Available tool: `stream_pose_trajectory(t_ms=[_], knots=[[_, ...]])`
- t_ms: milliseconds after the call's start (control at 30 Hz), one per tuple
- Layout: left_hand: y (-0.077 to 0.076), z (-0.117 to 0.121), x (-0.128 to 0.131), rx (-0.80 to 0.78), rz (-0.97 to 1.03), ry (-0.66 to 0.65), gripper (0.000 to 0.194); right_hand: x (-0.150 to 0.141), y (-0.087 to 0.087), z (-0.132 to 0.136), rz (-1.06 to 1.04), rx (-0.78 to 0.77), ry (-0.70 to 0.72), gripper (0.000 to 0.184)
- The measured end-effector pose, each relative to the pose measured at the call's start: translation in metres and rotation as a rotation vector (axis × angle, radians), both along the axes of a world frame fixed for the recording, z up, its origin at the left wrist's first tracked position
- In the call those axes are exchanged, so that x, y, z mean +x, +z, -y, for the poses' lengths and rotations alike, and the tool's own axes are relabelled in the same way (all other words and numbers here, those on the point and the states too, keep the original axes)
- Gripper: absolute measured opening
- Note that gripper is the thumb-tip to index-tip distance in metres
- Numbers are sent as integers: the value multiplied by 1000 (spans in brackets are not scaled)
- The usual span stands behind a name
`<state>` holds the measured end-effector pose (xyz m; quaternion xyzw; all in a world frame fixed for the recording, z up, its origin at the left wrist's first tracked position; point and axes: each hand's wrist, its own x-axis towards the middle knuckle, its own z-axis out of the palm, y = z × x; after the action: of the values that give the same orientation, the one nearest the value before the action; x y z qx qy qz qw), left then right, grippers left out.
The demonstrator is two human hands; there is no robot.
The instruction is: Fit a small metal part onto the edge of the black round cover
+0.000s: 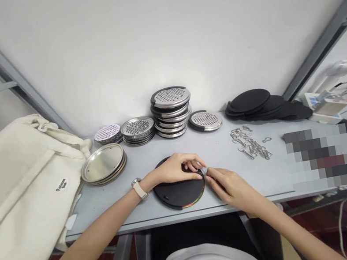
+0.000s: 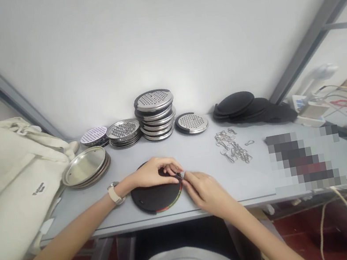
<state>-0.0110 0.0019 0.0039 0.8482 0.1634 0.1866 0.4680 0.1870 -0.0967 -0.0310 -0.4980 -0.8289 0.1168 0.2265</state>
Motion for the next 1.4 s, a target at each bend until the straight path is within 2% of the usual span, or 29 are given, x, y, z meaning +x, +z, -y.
stream_pose_trajectory(t_ms=[167, 333, 633, 800, 1233, 1400], knots=[[-1, -2, 0, -31, -11, 13, 38, -1, -1, -1, -3, -15, -5, 18], [-1, -1, 0, -68, -24, 2, 40, 1, -4, -1, -42, -28, -67, 20], [2, 0, 1, 36, -16, 21, 35, 1, -2, -1, -5, 4, 17, 18], [5, 1, 0, -8, -38, 54, 33, -3, -2, -3, 24, 4, 8, 19], [9, -2, 0, -51, -55, 124, 29, -7, 7, -10, -132, -212, -61, 25], [13, -2, 2, 15, -61, 145, 28, -7, 4, -8, -143, -190, -87, 24]])
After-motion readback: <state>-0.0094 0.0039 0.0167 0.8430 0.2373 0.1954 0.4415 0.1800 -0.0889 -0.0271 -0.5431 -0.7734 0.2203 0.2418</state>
